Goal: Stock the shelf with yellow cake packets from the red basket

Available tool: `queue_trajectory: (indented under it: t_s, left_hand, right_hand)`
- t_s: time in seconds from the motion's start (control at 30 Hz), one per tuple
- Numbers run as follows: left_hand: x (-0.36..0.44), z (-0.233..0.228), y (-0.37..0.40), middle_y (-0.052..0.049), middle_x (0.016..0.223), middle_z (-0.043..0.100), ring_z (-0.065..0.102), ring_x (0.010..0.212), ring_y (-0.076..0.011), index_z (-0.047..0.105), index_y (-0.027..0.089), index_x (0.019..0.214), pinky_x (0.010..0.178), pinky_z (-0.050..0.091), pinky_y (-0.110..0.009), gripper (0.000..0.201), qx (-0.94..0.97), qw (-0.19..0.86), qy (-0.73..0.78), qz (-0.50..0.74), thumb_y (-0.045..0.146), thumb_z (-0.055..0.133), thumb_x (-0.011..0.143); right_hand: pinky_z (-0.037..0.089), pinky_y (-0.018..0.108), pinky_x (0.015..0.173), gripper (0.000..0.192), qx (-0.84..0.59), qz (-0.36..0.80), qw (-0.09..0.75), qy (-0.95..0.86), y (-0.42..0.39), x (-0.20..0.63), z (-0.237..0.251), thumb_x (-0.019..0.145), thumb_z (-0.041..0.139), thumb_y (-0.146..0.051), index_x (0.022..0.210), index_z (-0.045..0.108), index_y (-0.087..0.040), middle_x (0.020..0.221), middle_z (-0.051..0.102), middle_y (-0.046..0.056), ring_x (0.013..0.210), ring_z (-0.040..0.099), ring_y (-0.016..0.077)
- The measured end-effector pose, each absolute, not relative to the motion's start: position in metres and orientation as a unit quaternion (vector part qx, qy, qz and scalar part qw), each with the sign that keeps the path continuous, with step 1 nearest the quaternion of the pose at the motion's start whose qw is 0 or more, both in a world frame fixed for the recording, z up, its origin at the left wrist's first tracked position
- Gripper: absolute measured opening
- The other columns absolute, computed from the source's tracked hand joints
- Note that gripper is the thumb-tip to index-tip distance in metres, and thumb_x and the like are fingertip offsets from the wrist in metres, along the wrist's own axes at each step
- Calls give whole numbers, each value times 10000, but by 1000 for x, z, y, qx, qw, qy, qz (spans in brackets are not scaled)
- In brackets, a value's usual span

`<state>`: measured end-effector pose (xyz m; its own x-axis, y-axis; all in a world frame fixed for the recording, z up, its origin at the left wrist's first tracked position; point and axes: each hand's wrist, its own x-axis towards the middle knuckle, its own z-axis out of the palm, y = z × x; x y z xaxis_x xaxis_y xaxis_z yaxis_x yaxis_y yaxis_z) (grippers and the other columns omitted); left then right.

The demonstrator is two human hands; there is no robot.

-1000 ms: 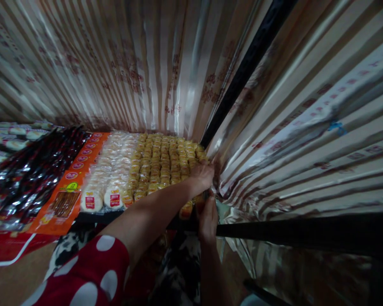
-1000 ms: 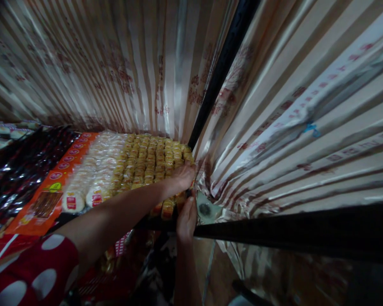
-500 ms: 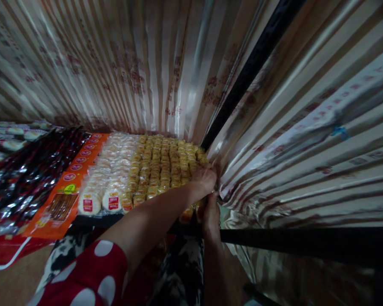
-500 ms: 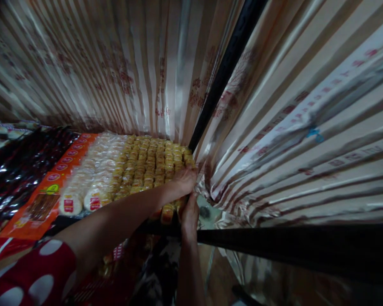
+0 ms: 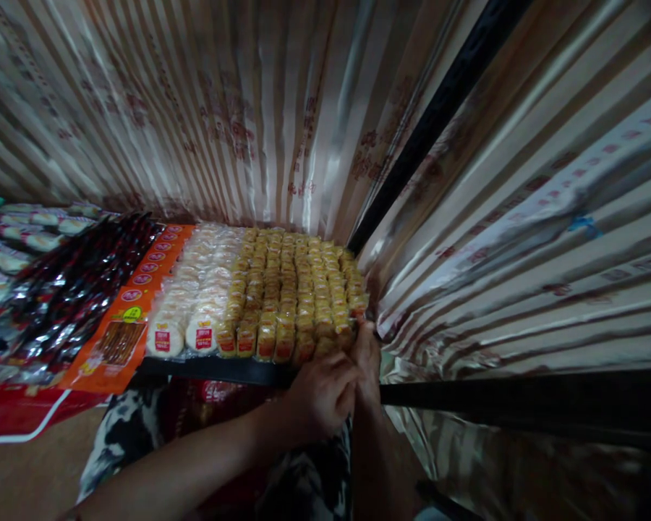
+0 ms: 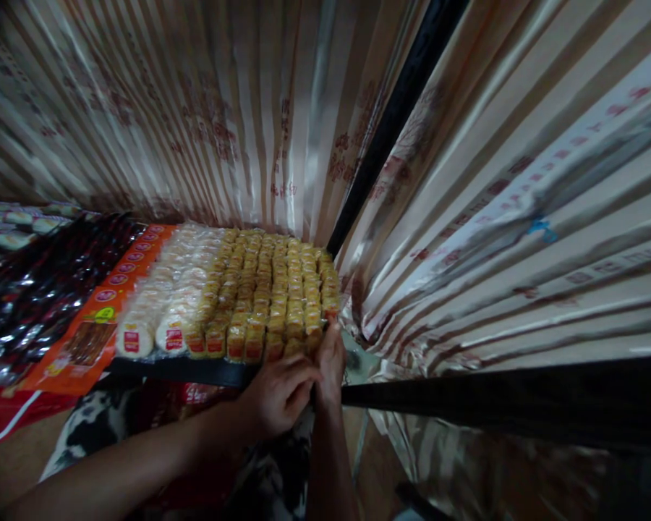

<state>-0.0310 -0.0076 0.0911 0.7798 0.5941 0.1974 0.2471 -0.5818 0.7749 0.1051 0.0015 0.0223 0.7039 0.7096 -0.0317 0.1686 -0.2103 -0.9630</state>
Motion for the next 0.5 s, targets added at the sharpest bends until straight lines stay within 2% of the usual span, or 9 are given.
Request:
queue_trajectory:
  t_s: [0.1,0.23,0.33,0.43,0.5]
  left_hand:
    - [-67,67,-31,-41,935,623,568,908,-129,624,208,987,818,436,-217,298,825,450,277,200,141,361,864]
    - [-111,27,-51,-33,961,643,584,891,-133,656,218,938,800,435,-215,295,778,483,376,140,130,397,827]
    - [-143,-7,-60,-25,959,672,599,902,-146,684,219,882,811,443,-223,297,730,511,446,83,164,397,827]
    - [-172,-38,-68,5,1008,694,612,955,-161,691,243,919,860,439,-244,323,667,543,510,19,134,413,797]
    - [-186,-55,-72,-12,1031,694,610,991,-169,686,217,938,894,426,-254,347,617,539,572,-17,68,430,757]
  right_hand:
    - [376,345,957,672,-764,223,524,-302,1,103,25,857,190,-596,1164,588,-149,1177,612,105,1139,511,221]
    - [364,369,983,668,-793,199,489,-304,-1,101,30,870,181,-558,1203,564,-123,1202,595,128,1164,501,221]
    - [337,384,1012,610,-782,135,478,-376,-12,90,41,901,211,-493,1226,534,-90,1227,566,158,1182,479,222]
    - [330,401,1020,497,-735,19,513,-443,-36,64,56,921,302,-381,1285,460,-83,1276,512,171,1198,459,223]
    - [380,416,978,452,-686,3,565,-460,-55,40,61,916,336,-326,1303,426,-113,1221,545,151,1133,513,219]
